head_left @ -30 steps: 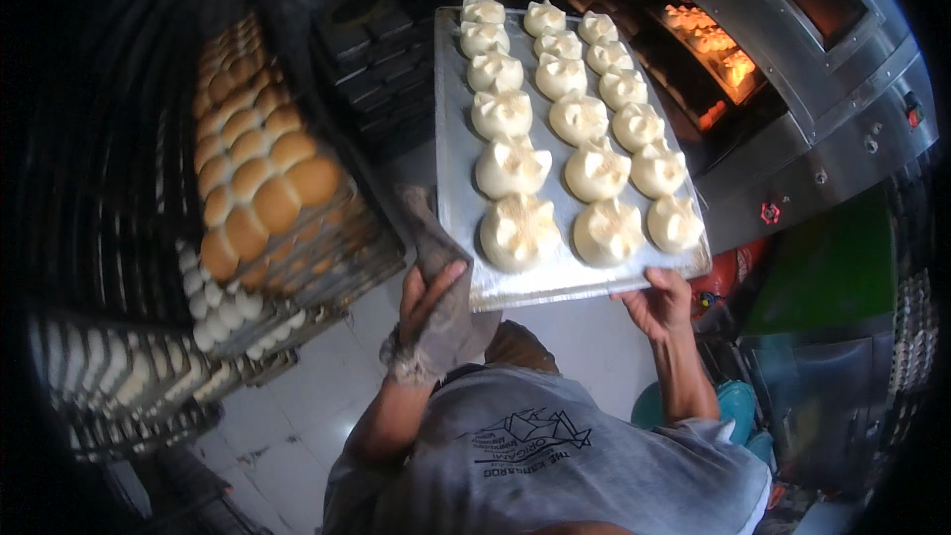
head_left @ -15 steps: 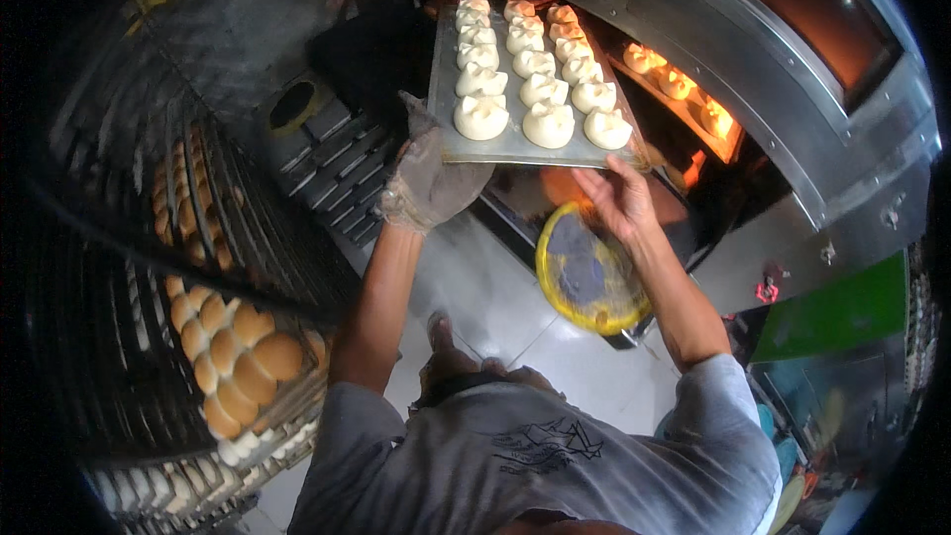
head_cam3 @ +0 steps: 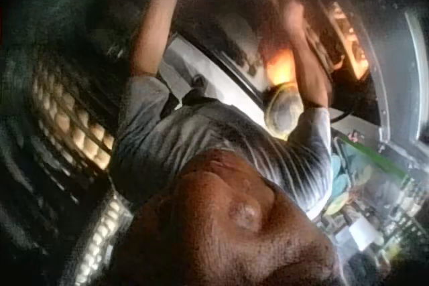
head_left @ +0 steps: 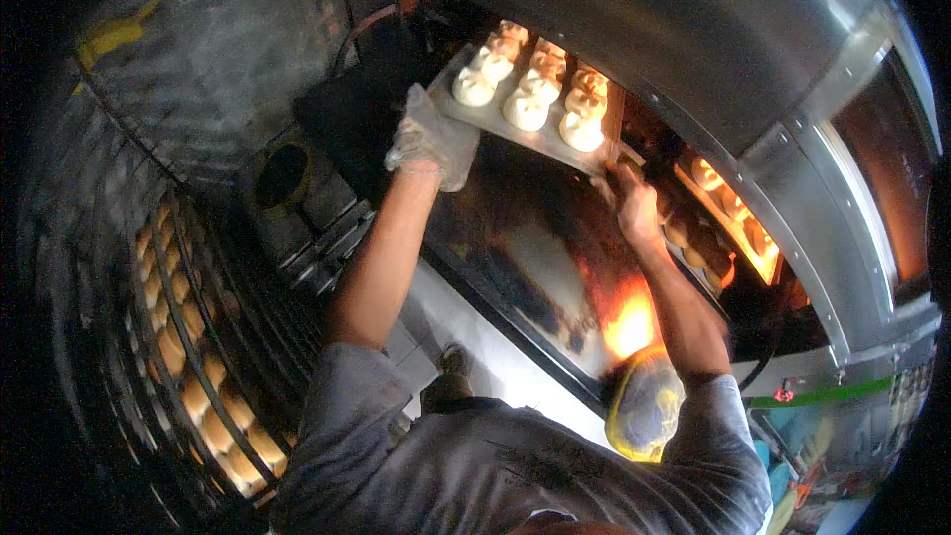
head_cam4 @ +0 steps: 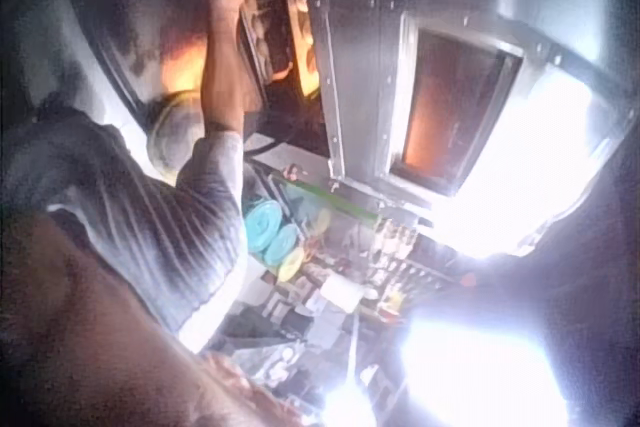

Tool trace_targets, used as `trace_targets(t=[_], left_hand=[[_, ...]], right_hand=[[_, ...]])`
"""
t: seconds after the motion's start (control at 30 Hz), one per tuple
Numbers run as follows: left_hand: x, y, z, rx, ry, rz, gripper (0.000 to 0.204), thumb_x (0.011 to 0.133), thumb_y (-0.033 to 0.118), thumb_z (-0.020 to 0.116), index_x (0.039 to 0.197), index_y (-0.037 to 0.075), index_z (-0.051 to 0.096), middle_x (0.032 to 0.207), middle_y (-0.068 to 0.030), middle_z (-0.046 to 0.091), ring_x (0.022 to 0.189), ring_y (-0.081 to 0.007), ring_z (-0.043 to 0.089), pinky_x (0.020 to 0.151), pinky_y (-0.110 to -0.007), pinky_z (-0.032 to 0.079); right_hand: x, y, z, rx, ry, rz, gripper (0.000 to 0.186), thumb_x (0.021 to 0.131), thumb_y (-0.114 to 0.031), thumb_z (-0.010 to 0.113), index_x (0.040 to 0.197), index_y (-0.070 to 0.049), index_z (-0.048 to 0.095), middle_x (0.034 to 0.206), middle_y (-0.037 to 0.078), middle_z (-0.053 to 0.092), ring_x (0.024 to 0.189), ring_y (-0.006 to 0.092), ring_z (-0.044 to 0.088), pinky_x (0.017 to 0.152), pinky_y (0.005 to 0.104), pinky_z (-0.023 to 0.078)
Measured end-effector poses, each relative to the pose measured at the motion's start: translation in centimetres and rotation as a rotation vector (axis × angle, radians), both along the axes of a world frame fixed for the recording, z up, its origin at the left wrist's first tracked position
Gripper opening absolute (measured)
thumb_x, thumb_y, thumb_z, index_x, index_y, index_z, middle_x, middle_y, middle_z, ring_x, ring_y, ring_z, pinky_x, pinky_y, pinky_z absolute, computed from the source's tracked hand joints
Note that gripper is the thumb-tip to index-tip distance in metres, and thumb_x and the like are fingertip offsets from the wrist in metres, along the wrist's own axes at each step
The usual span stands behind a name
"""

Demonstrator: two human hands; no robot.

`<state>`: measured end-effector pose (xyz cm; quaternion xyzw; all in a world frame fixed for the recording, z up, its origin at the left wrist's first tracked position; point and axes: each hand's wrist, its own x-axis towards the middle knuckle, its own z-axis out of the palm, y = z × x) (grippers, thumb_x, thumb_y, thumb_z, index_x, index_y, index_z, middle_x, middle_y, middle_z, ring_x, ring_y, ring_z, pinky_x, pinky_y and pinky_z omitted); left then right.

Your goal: The person removes trays of baked rolls from a large industrial oven and replaces them with trays of unbaked dough from a storage rack.

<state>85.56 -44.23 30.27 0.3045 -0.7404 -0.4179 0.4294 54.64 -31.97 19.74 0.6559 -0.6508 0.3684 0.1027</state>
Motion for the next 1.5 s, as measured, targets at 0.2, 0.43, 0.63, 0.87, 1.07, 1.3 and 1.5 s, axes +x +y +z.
trace_targets(t=[0.2,0.43,0.63,0.87,1.07,1.3,1.5], left_hand=[[-3.9,-5.0,-0.3,-0.844,-0.897,0.319,0.029,0.093,0.022,0.046,0.114,0.011,0.064,0.118,-0.0118,0.065,0.114,-0.03,0.057,0.102,-0.045,0.037],[2.0,-3.1,-0.6,-0.755,-0.921,0.268,0.029,0.091,0.021,0.051,0.116,0.008,0.062,0.112,-0.0165,0.065,0.106,-0.0303,0.06,0.093,-0.042,0.044],[6.4,-1.9,-4.8,-0.689,-0.727,0.446,0.034,0.092,0.02,0.052,0.122,0.006,0.057,0.117,-0.0158,0.063,0.112,-0.0292,0.058,0.097,-0.04,0.042],[7.6,2.6,-7.4,-0.603,-0.568,0.508,0.04,0.094,0.019,0.053,0.13,0.002,0.051,0.122,-0.0149,0.061,0.118,-0.0278,0.055,0.103,-0.037,0.039],[6.8,13.5,-9.6,-0.452,-0.337,0.537,0.047,0.095,0.019,0.054,0.136,-0.001,0.047,0.127,-0.0142,0.059,0.123,-0.0267,0.052,0.108,-0.035,0.037],[8.6,35.0,-12.3,0.765,1.005,-0.205,0.052,0.099,0.023,0.052,0.145,0.003,0.041,0.133,-0.0117,0.057,0.133,-0.0248,0.047,0.115,-0.035,0.033],[18.9,55.2,-20.6,-0.016,0.095,0.225,0.047,0.101,0.017,0.051,0.147,0.01,0.044,0.145,-0.0174,0.047,0.131,-0.0305,0.047,0.108,-0.04,0.039]], right_hand=[[0.2,-14.4,2.8,0.262,0.305,-0.15,0.031,0.089,-0.036,0.067,0.101,-0.007,0.071,0.089,0.021,0.069,0.082,0.0401,0.068,0.07,0.047,0.053],[4.4,-25.0,4.8,0.196,0.347,0.085,0.029,0.091,-0.031,0.054,0.087,-0.005,0.068,0.088,0.021,0.068,0.083,0.0406,0.066,0.073,0.0481,0.052],[0.8,-30.4,3.5,0.28,0.153,-0.045,0.037,0.089,-0.038,0.055,0.089,-0.002,0.064,0.087,0.021,0.068,0.084,0.0375,0.067,0.074,0.0455,0.053],[2.8,-25.5,5.8,0.377,0.433,-0.07,0.031,0.086,-0.031,0.063,0.091,0.0,0.065,0.088,0.021,0.069,0.084,0.0389,0.067,0.075,0.0465,0.054],[9.7,-20.7,6.3,0.307,0.639,0.142,0.022,0.083,-0.018,0.069,0.094,0.001,0.066,0.09,0.024,0.069,0.088,0.0432,0.066,0.078,0.0498,0.053],[27.6,-1.5,12.6,0.484,0.434,0.933,0.038,0.083,-0.025,0.077,0.108,0.003,0.069,0.079,0.015,0.07,0.068,0.0182,0.065,0.066,0.0328,0.051],[36.2,18.2,10.7,1.162,0.358,1.388,0.04,0.085,-0.025,0.077,0.116,0.0,0.067,0.098,0.012,0.073,0.086,0.0176,0.069,0.077,0.0328,0.055]])
